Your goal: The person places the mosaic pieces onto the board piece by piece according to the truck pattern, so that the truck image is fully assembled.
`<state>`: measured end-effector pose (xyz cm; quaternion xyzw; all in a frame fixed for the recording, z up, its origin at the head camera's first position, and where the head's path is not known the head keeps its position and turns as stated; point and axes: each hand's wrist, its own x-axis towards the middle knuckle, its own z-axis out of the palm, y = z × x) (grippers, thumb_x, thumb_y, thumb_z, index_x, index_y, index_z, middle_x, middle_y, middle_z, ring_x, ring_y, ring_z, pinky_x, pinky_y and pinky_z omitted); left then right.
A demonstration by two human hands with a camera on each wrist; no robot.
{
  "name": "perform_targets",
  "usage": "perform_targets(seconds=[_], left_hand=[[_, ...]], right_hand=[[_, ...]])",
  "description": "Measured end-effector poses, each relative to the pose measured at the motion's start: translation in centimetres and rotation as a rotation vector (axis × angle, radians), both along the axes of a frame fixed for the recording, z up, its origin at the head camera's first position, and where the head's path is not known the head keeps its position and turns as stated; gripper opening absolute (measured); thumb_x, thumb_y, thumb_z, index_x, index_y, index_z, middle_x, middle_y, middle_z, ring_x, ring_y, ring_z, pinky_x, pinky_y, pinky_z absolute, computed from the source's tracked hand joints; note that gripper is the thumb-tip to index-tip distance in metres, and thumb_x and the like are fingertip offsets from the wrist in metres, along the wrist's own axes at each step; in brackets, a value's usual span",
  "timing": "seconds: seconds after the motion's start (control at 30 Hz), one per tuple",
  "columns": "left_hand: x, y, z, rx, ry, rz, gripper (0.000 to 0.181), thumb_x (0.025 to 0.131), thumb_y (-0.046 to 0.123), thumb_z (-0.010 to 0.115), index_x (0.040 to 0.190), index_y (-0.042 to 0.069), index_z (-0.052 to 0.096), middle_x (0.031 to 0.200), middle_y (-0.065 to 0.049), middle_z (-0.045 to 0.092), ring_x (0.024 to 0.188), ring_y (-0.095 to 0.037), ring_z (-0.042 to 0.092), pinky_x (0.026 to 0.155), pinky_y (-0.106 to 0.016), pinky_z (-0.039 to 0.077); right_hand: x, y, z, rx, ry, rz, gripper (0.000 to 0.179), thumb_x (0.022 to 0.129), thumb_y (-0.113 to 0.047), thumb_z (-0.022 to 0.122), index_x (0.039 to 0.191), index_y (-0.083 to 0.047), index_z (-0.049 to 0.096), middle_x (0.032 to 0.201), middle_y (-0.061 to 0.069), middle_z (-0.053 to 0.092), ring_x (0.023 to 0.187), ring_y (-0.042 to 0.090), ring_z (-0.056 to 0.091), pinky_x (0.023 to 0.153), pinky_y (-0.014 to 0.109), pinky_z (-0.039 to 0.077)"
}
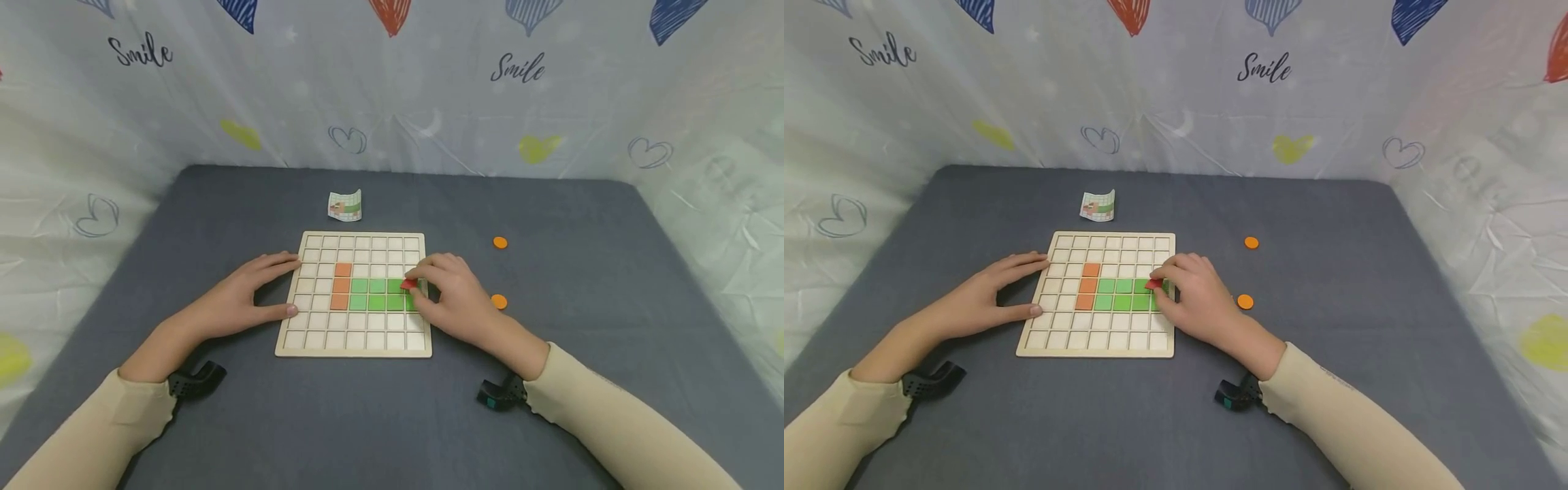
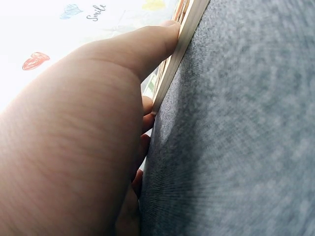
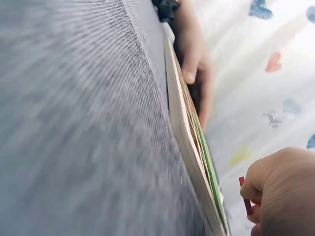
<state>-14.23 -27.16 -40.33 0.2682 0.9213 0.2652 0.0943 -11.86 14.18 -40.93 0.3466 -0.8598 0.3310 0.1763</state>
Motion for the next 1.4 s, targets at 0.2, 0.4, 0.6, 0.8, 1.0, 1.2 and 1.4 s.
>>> perform_targets(seconds=[0.2,0.4,0.6,0.8,1.0,1.2,1.4], left_hand=[[0.0,0.0,-0.1,0.000,0.006,-0.003,0.089,0.098,0.052,0.083,0.170,0.017,0.043,0.177,-0.009,0.031,0.166,-0.042,0.016,0.129,-0.070,0.017],[-0.1,0.1,0.0,-0.004,0.013,-0.006,0.089,0.098,0.051,0.083,0.170,0.017,0.043,0.177,-0.009,0.032,0.165,-0.044,0.017,0.129,-0.071,0.017],[-0.2,0.2,0.0,-0.002,0.010,-0.012,0.089,0.098,0.052,0.082,0.170,0.017,0.043,0.177,-0.009,0.032,0.165,-0.044,0.019,0.129,-0.071,0.018],[-0.1,0.1,-0.1,0.009,0.017,-0.017,0.088,0.099,0.051,0.082,0.169,0.017,0.044,0.177,-0.009,0.032,0.165,-0.042,0.021,0.130,-0.068,0.016],[-0.1,0.0,-0.1,0.005,0.017,-0.013,0.087,0.098,0.052,0.082,0.169,0.018,0.044,0.177,-0.009,0.033,0.164,-0.042,0.021,0.130,-0.069,0.018],[0.0,0.0,-0.2,-0.002,0.015,-0.002,0.088,0.099,0.053,0.082,0.170,0.017,0.044,0.177,-0.009,0.033,0.165,-0.044,0.020,0.128,-0.072,0.019],[0.0,0.0,-0.1,0.004,0.014,-0.005,0.087,0.099,0.052,0.081,0.170,0.018,0.044,0.177,-0.009,0.032,0.165,-0.044,0.019,0.128,-0.072,0.019]], right_hand=[[-0.6,-2.9,0.4,0.042,-0.032,0.040,0.021,0.098,-0.009,0.075,0.117,-0.007,0.083,0.115,0.005,0.075,0.106,0.024,0.066,0.098,0.046,0.051],[-1.2,-5.8,0.5,0.047,-0.014,0.094,0.018,0.099,-0.010,0.075,0.115,-0.009,0.084,0.111,0.002,0.075,0.104,0.021,0.067,0.093,0.039,0.053],[-1.8,-8.4,0.9,0.061,-0.037,0.113,0.013,0.101,-0.012,0.076,0.111,-0.011,0.084,0.108,-0.001,0.075,0.102,0.019,0.067,0.093,0.036,0.053],[-2.2,-10.3,1.3,0.123,-0.092,0.123,0.017,0.103,-0.014,0.071,0.116,-0.012,0.083,0.107,-0.003,0.073,0.102,0.018,0.064,0.095,0.035,0.051],[-2.7,-11.8,1.2,0.161,-0.105,0.107,0.020,0.106,-0.020,0.073,0.121,-0.012,0.083,0.108,-0.004,0.073,0.095,0.015,0.060,0.088,0.034,0.049],[-3.5,-12.8,1.0,0.199,-0.120,0.048,0.019,0.107,-0.023,0.071,0.121,-0.018,0.084,0.114,-0.007,0.075,0.096,0.013,0.060,0.080,0.034,0.042],[-4.3,-13.2,0.9,0.247,-0.126,-0.018,0.023,0.104,-0.017,0.070,0.123,-0.018,0.084,0.119,-0.004,0.076,0.100,0.018,0.065,0.083,0.037,0.048]])
